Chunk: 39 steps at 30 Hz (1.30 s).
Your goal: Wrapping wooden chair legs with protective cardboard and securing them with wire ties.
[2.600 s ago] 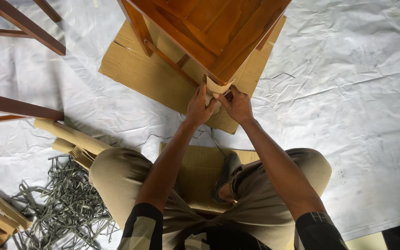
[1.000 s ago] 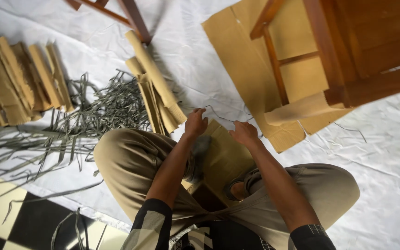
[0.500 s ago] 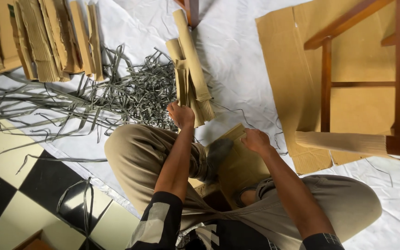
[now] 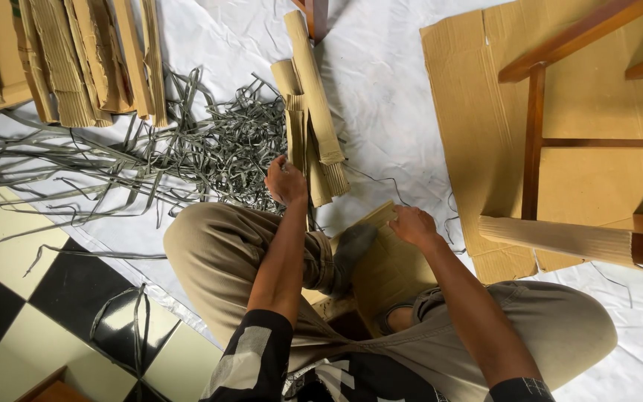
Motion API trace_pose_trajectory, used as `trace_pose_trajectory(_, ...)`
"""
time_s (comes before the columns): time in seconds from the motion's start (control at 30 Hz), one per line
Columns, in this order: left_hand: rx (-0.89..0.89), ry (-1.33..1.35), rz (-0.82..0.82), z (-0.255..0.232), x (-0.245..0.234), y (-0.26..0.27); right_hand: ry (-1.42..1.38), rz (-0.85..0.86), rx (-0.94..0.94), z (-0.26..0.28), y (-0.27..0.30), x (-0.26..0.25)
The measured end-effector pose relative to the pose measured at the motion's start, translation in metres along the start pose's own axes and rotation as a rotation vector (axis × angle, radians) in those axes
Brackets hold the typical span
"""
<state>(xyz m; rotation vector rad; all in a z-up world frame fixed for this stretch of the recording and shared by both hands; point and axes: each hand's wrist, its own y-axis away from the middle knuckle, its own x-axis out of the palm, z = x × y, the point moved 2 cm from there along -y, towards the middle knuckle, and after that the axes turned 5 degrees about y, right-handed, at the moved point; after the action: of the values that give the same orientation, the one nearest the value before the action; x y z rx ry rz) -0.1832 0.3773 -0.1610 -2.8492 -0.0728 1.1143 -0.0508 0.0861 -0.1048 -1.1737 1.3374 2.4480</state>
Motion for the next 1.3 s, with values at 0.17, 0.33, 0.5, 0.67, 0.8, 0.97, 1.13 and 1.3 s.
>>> trace_pose_trajectory(0.17,-0.035,0.4,0.185,-0.053,-0.014,0.008,-0.067,-0.103,-0.003,0.008,0.012,-0.016)
trace_pose_trajectory(0.33,-0.093,0.927,0.585,-0.136,-0.03,0.061,-0.412,-0.376,-0.034,0.018,0.03,-0.04)
trace_pose_trajectory(0.5,0.391,0.658,0.857,-0.167,-0.049,0.128,-1.268,-0.56,0.013,0.026,0.068,-0.073)
trace_pose_trajectory(0.67,0.577,0.496,1.087,-0.147,-0.044,0.19,-1.428,-0.703,0.176,-0.024,0.075,-0.043)
trace_pose_trajectory(0.8,0.543,0.172,1.259,-0.119,-0.027,0.226,-1.614,-0.799,0.107,-0.056,0.1,-0.033)
trace_pose_trajectory(0.97,0.488,-0.064,1.409,-0.085,-0.011,0.251,-1.647,-0.901,0.088,-0.082,0.132,-0.021)
trace_pose_trajectory(1.13,0.666,-0.293,1.437,-0.055,0.007,0.267,-1.584,-0.966,0.135,-0.111,0.161,-0.003)
trace_pose_trajectory(1.3,0.811,-0.317,1.338,-0.149,-0.032,0.292,-0.88,-0.759,0.397,-0.152,0.186,0.021)
